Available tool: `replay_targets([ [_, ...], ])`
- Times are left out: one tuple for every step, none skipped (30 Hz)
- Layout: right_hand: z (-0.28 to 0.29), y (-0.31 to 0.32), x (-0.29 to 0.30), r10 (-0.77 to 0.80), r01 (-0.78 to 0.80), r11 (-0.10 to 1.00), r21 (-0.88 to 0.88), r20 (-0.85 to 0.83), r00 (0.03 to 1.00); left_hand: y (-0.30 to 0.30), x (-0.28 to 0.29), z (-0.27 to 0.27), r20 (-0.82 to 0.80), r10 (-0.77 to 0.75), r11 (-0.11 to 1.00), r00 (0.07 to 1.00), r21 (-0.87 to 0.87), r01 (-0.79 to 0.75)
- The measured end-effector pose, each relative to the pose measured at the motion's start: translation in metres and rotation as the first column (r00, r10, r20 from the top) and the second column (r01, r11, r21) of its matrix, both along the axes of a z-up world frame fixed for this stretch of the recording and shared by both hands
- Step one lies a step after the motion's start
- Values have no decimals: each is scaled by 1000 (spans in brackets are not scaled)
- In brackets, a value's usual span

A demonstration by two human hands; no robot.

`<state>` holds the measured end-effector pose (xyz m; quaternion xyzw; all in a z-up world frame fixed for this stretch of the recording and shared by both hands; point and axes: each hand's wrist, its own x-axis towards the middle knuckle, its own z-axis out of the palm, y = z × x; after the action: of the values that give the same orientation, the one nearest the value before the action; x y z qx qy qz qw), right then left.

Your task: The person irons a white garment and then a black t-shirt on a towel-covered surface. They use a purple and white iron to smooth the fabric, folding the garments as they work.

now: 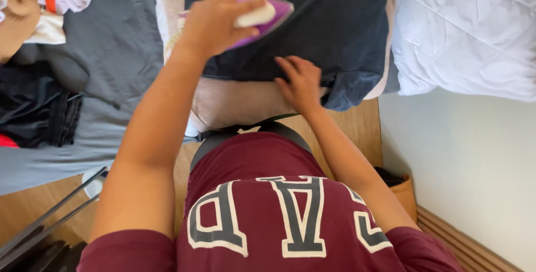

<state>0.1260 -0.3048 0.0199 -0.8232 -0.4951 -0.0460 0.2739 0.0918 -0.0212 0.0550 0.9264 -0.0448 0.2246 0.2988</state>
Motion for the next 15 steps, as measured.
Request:
replay_targets([
  [-12,-28,8,-152,154,981,-120,24,988,-13,10,-9,-103,-65,993,992,89,75],
  [-23,-57,15,-297,303,924,-234,63,953,-27,19,-18,-209,-120,972,971,172,158],
  [-27,-74,21,-308,315,920,-231,67,949,-34,21,-22,-204,-132,970,970,173,168],
  [-32,-92,27,-367,364,903,-229,31,930,-42,24,-27,-278,-110,960,954,219,174],
  [-37,-109,32,-423,411,883,-228,-7,906,-49,26,-31,-350,-83,946,933,266,184],
  [-42,-120,42,-434,422,878,-225,-6,901,-49,30,-40,-348,-94,943,933,268,195],
  [-47,-133,47,-553,534,825,-185,-78,829,-52,30,-49,-297,77,960,952,280,10],
  [-53,-147,51,-656,638,754,-153,-154,739,-54,30,-58,-245,247,943,937,283,-175],
  [-65,-160,61,-663,646,749,-150,-154,733,-56,32,-53,-242,239,944,940,285,-167],
  [-78,-173,70,-788,763,614,-203,-203,581,-58,33,-48,-280,234,948,931,278,-155],
  [-90,-187,80,-881,846,463,-265,-239,408,-60,35,-43,-319,231,952,919,268,-146],
  [-96,-196,94,-884,849,458,-264,-238,403,-62,38,-40,-317,225,953,921,268,-141],
  [-103,-204,107,-916,854,386,-350,-257,309,-63,40,-36,-486,100,968,868,251,28],
  [-111,-212,120,-940,845,313,-434,-267,211,-64,42,-33,-637,-19,960,771,204,192],
  [-129,-226,136,-940,845,313,-434,-269,211,-70,42,-30,-638,-18,959,770,206,193],
])
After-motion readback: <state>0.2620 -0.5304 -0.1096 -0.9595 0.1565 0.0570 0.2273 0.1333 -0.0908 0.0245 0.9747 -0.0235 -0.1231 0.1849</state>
